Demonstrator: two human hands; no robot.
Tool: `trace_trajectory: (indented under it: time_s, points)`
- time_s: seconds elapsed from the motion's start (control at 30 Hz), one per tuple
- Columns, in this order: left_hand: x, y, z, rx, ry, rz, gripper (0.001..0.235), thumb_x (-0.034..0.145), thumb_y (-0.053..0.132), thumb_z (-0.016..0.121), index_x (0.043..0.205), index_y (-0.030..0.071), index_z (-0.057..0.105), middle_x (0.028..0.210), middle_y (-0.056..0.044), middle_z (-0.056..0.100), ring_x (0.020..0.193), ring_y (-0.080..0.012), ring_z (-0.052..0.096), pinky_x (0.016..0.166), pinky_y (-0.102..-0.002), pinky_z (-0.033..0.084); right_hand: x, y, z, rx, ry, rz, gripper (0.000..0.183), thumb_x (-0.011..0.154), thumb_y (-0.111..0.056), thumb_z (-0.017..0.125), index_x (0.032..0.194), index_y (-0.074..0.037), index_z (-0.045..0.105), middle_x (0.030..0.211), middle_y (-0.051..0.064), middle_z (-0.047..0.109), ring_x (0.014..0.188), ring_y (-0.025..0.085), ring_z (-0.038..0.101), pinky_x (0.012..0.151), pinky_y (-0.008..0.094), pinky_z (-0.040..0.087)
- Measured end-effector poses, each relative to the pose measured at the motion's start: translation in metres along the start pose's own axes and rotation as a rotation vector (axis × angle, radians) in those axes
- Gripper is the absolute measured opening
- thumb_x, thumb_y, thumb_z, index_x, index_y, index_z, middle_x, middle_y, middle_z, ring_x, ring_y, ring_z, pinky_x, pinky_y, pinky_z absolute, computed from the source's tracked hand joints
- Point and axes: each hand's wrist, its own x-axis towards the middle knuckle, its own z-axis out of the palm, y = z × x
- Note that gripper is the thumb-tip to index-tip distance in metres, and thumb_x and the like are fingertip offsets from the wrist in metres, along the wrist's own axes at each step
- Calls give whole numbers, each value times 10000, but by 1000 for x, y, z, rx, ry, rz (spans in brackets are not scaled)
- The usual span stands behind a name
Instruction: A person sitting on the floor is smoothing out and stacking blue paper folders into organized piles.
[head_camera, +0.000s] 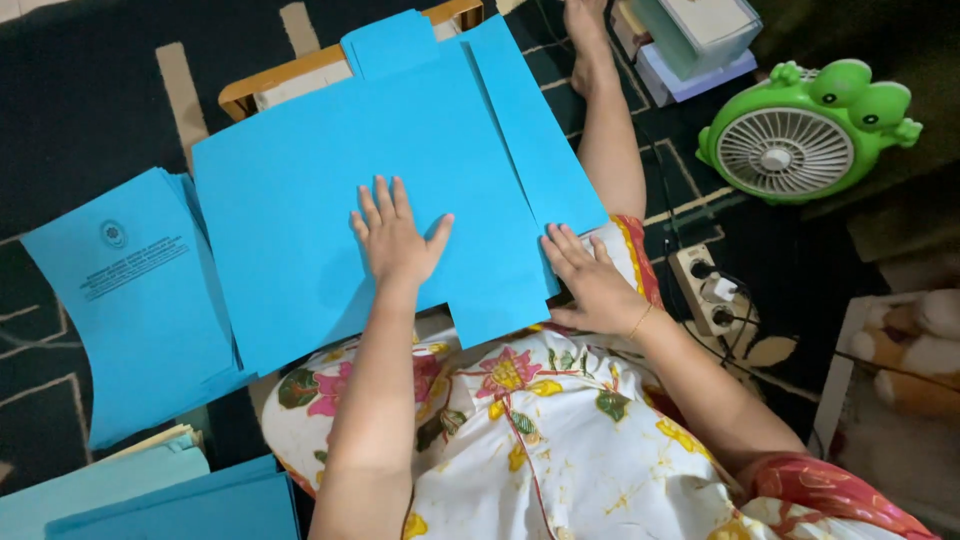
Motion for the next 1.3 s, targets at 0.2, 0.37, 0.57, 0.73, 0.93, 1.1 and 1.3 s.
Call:
trace_trajectory:
  time_s: [0.2,0.37,0.57,0.73,0.93,1.1,1.3]
  points:
    - [7,-12,11,11,-36,30,918,982,695,363,1631,61,229,1710,-191,127,1575,-413,34,1236,-612,33,10,-15,-21,109,41,84,962,967,-715,472,1618,-30,287,1682,195,254,1576,325,195,1220,595,81]
    - [10,-21,18,-67,-39,46,694,1082,487,269,1637,71,243,1721,-171,103,1578,-399,6,1236,-602,14,59,-26,-11,0,176,234,823,1050,-576,444,1591,32,322,1657,264,280,1560,361,235,1235,562,143]
    - [12,-20,21,-79,-60,23,657,1078,436,238,1644,100,233,1731,-143,75,1584,-370,-25,1243,-587,-10,110,-71,3,-70,247,269,774,1068,-499,432,1601,44,288,1664,291,235,1566,398,190,1260,540,145]
    - [12,-22,23,-64,-20,10,627,1078,412,257,1633,121,265,1723,-129,129,1581,-353,7,1248,-571,22,126,-115,14,-153,178,11,734,1071,-460,361,1628,-2,227,1682,270,204,1575,392,176,1259,545,143]
    - [10,-22,20,-74,18,19,609,1083,413,263,1623,137,301,1717,-117,176,1580,-353,63,1250,-567,56,126,-88,-2,-163,51,-81,734,1078,-515,183,1663,-76,121,1719,183,130,1596,324,93,1262,535,42]
    - [6,-15,12,-30,-53,17,784,1022,579,360,1629,96,247,1724,-159,107,1582,-384,19,1242,-586,17,145,-37,-25,-529,141,169,946,983,-768,318,1644,-93,257,1722,167,163,1601,322,48,1274,536,32]
    - [3,-11,1,-36,-71,32,816,1022,607,365,1622,68,244,1718,-187,102,1577,-404,20,1230,-593,15,236,42,-43,-64,116,115,1015,986,-800,335,1661,-67,141,1723,192,54,1599,339,58,1272,533,143]
